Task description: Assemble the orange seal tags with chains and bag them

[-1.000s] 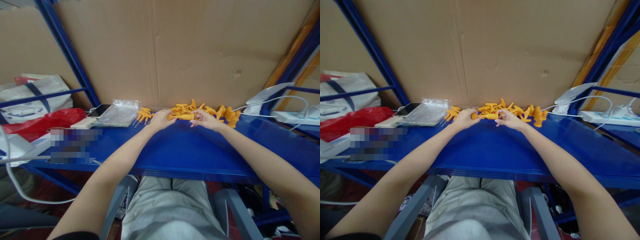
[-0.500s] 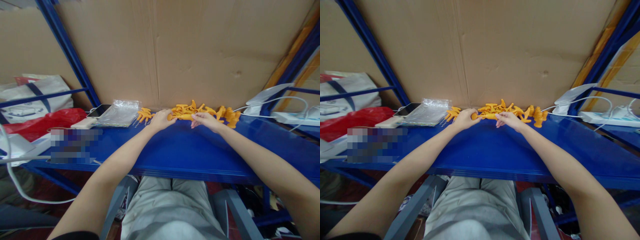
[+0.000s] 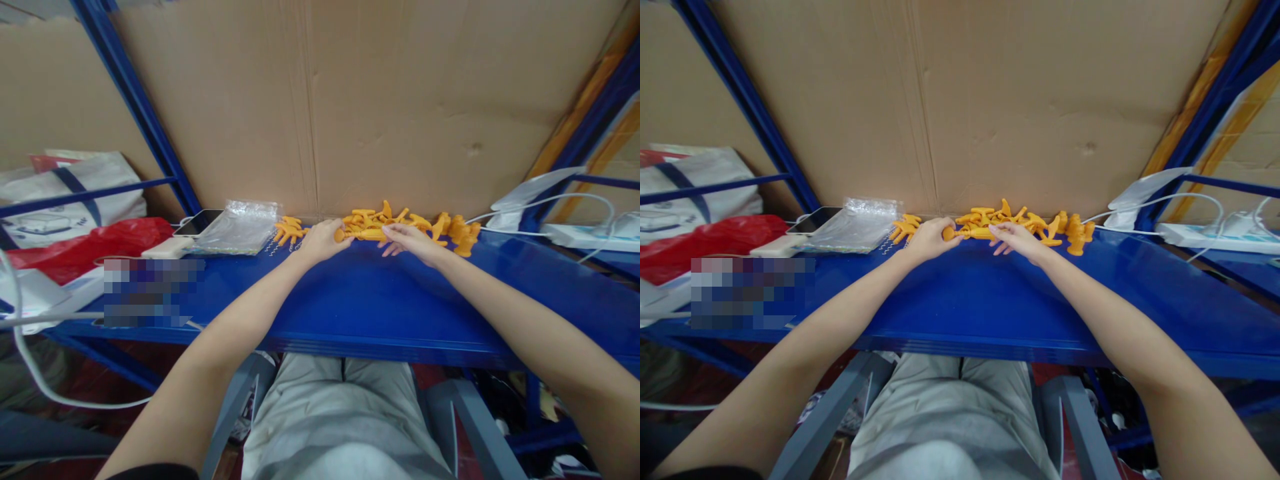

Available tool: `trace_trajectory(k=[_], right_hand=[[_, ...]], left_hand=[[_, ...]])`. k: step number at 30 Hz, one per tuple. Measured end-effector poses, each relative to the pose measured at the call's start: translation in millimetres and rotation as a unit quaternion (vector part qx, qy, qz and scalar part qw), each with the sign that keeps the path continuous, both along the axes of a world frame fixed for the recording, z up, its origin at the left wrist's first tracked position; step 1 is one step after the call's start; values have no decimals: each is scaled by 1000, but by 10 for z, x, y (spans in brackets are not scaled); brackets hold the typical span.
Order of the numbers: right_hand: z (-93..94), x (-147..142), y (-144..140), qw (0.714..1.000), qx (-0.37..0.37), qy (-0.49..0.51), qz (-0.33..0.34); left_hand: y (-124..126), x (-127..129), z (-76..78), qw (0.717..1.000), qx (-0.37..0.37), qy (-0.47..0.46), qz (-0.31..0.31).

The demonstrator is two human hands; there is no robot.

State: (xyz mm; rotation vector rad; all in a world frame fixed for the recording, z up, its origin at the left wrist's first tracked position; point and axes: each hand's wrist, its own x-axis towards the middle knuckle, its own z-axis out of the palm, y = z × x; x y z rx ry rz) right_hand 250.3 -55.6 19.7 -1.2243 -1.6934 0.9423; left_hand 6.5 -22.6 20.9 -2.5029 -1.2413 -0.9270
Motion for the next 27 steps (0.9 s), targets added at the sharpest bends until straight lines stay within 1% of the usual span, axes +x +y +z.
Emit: trace_trajectory(k=[6,20,27], right_hand=[[5,-9,-2,1000,6,7,-1],[57,-82,-74,997,-28,66,-31],[72,-126,-110,992,-57,102,-48]], left_hand=[[-10,-2,7,1000,-5,-7,-5],[13,-7,-27,1000,16,16,3],[-8,-15,-11,1000,-5,18,14]])
